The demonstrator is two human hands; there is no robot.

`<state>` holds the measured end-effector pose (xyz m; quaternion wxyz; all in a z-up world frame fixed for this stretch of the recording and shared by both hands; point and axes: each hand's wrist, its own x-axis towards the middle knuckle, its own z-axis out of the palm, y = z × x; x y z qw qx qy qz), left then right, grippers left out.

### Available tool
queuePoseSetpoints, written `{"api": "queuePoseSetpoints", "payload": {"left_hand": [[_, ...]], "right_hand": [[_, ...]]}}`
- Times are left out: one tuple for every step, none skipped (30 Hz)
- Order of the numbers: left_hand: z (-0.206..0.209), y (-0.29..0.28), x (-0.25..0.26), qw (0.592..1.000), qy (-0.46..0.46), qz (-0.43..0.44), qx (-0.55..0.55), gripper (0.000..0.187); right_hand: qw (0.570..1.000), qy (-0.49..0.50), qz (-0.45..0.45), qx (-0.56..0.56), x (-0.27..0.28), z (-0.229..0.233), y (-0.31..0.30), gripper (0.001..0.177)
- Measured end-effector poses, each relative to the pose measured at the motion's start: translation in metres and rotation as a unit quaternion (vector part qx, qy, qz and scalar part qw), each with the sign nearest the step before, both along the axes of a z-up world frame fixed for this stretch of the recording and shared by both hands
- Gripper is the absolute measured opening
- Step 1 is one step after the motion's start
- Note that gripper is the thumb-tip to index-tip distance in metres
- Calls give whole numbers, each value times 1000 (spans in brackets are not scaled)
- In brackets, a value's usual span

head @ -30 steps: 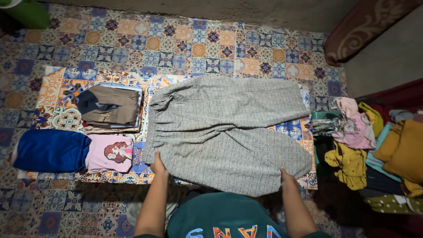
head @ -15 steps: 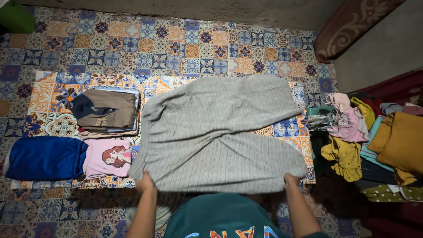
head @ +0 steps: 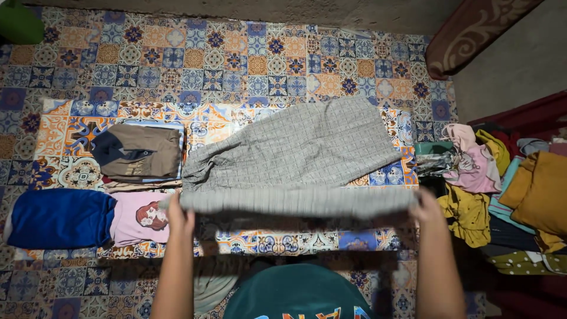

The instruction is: Folding various items of clothing including shirts, shorts, and pants on a low surface.

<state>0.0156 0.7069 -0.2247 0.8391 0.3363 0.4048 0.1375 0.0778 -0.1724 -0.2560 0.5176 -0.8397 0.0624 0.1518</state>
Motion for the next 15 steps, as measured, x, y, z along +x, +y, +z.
{"api": "queuePoseSetpoints", "payload": {"left_hand": [[-5, 1, 28, 1000, 0, 0, 0, 21], [-10, 3, 59, 997, -56, 2, -52, 24], [-15, 4, 90, 988, -111, 5, -104, 28], [-21, 3, 108, 988, -111, 3, -104, 28], [-27, 2, 126, 985, -109, 32, -132, 30], [-34, 1, 145, 979, -107, 60, -160, 33], [-32, -7, 148, 979, -108, 59, -160, 33], [-31, -15, 151, 995, -54, 33, -75, 40], [-30, -23, 155, 1000, 1, 7, 11, 47], [-28, -42, 149, 1000, 0, 5, 12, 47], [-27, -61, 143, 958, 27, -40, 282, 76], [-26, -81, 136, 843, 49, -82, 530, 111], [1, -100, 121, 842, 48, -84, 530, 111], [26, -121, 107, 734, 93, -218, 636, 107], [52, -142, 93, 594, 133, -342, 716, 105]], "right_hand": [[1000, 0, 0, 0, 7, 26, 10, 59], [987, 12, -80, 140, 53, 56, 38, 50], [948, 24, -158, 276, 119, 101, 80, 41], [884, 35, -232, 406, 146, 76, 82, 33], [796, 45, -299, 525, 181, 58, 89, 26], [687, 54, -358, 630, 241, 41, 120, 22], [687, 53, -358, 630, 256, 21, 129, 22], [696, 34, -224, 681, 273, 1, 138, 9], [691, 12, -84, 718, 290, -18, 148, 9], [690, 10, -85, 719, 283, -19, 176, 9], [864, -15, -175, 472, 275, -19, 204, 24], [951, -36, -249, 178, 267, -19, 232, 54], [951, -37, -250, 179, 241, 5, 254, 54], [994, -26, -100, -28, 216, 31, 274, 93], [971, -10, 57, -234, 190, 56, 294, 133]]}}
